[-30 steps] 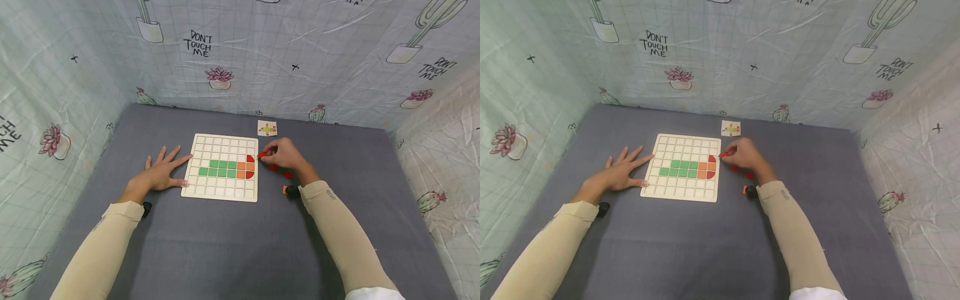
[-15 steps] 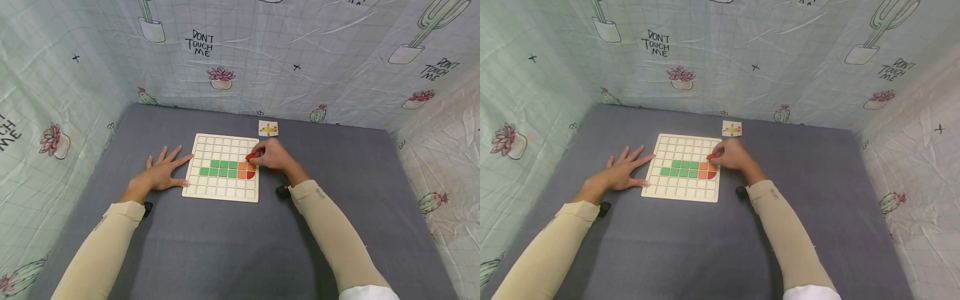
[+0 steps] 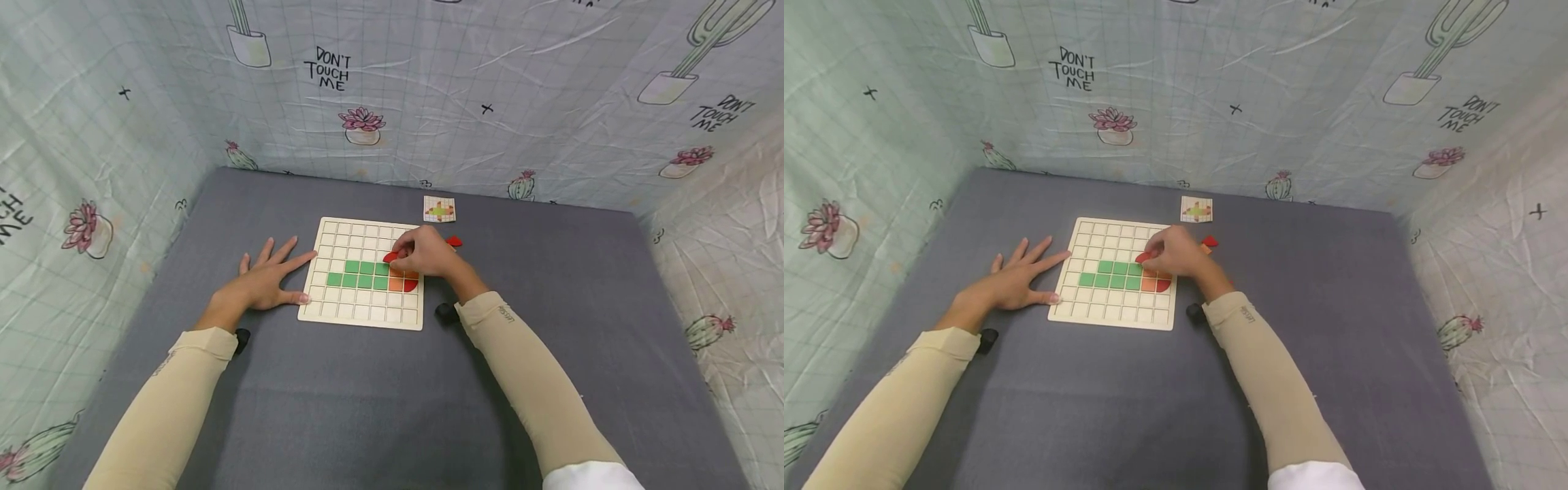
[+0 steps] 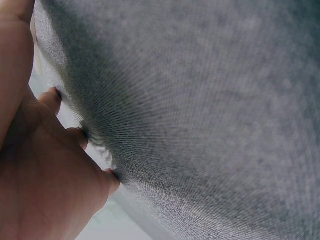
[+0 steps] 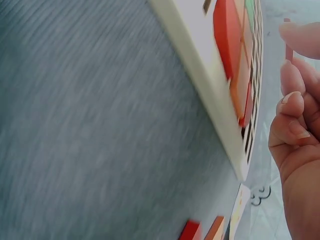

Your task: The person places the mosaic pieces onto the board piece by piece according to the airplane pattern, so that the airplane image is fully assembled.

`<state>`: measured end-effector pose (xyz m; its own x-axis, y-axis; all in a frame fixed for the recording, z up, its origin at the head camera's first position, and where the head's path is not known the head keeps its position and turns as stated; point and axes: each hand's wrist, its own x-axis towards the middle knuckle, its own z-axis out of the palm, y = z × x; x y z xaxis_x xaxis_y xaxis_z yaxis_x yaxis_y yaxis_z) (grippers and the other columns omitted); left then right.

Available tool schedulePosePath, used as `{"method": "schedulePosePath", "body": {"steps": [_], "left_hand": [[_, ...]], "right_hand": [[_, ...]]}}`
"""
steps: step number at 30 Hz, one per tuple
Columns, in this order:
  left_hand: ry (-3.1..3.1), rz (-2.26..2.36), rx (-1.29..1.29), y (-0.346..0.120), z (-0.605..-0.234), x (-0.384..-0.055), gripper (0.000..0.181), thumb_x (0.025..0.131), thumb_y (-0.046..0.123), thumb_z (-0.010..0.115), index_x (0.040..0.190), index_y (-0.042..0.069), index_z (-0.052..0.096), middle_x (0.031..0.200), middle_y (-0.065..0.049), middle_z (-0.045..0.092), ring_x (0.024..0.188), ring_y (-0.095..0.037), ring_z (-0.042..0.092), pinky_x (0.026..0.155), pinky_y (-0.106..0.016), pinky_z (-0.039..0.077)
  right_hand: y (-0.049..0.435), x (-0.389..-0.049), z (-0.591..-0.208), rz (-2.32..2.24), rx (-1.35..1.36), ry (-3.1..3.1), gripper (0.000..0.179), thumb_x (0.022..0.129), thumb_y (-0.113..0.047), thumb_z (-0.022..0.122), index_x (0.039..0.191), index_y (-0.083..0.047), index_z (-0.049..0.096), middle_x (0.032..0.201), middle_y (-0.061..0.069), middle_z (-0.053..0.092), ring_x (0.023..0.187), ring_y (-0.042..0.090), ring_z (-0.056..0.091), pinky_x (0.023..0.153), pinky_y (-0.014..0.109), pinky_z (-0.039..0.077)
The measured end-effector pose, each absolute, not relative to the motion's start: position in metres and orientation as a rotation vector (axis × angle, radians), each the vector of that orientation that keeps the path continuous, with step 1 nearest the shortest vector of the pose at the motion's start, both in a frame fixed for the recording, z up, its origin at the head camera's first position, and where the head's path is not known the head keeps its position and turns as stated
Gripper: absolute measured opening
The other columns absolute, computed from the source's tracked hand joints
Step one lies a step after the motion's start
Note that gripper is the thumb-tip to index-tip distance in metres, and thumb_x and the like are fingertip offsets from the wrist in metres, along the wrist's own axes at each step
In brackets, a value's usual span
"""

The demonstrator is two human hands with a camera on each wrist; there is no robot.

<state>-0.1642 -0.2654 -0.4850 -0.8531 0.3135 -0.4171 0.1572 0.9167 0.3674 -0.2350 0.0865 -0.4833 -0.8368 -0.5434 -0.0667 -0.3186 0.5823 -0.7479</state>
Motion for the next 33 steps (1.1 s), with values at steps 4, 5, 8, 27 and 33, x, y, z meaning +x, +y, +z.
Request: {"method": "schedulePosePath", "body": {"steps": [4,5,8,27,33], "left_hand": [[2.592,0.440,0.340,-0.265,-0.484,-0.164,0.099,0.088,0.067,0.070,0.167,0.041,0.016,0.178,-0.007,-0.009,0.161,-0.049,-0.016,0.117,-0.083,-0.006],[2.591,0.438,0.339,-0.265,-0.484,-0.164,0.099,0.088,0.067,0.069,0.167,0.041,0.016,0.178,-0.007,-0.010,0.161,-0.049,-0.016,0.117,-0.083,-0.006],[2.592,0.437,0.337,-0.264,-0.485,-0.164,0.099,0.089,0.067,0.069,0.167,0.041,0.015,0.178,-0.006,-0.010,0.161,-0.049,-0.016,0.117,-0.083,-0.006],[2.596,0.432,0.320,-0.266,-0.484,-0.165,0.100,0.088,0.067,0.071,0.167,0.041,0.017,0.178,-0.007,-0.009,0.161,-0.050,-0.016,0.116,-0.083,-0.005],[2.596,0.431,0.321,-0.266,-0.485,-0.164,0.100,0.088,0.068,0.070,0.167,0.041,0.017,0.178,-0.007,-0.009,0.161,-0.050,-0.015,0.117,-0.083,-0.005]], "right_hand": [[0.078,-0.236,-0.484,-1.118,-0.735,2.510,0.013,0.084,-0.015,0.084,0.093,-0.006,0.080,0.081,0.003,0.073,0.075,0.014,0.063,0.071,0.026,0.051],[0.076,-0.236,-0.484,-1.119,-0.742,2.503,0.013,0.084,-0.015,0.084,0.093,-0.006,0.080,0.081,0.003,0.073,0.075,0.014,0.063,0.071,0.026,0.051],[0.070,-0.237,-0.484,-1.113,-0.748,2.488,0.012,0.085,-0.015,0.083,0.093,-0.007,0.080,0.082,0.003,0.073,0.076,0.015,0.063,0.071,0.026,0.052],[0.040,-0.240,-0.487,-1.077,-0.770,2.428,0.012,0.087,-0.016,0.083,0.096,-0.009,0.080,0.085,0.002,0.073,0.080,0.015,0.063,0.073,0.026,0.052],[0.032,-0.240,-0.486,-1.072,-0.759,2.415,0.011,0.087,-0.015,0.083,0.095,-0.008,0.080,0.083,0.002,0.072,0.079,0.015,0.062,0.071,0.024,0.051]]}}
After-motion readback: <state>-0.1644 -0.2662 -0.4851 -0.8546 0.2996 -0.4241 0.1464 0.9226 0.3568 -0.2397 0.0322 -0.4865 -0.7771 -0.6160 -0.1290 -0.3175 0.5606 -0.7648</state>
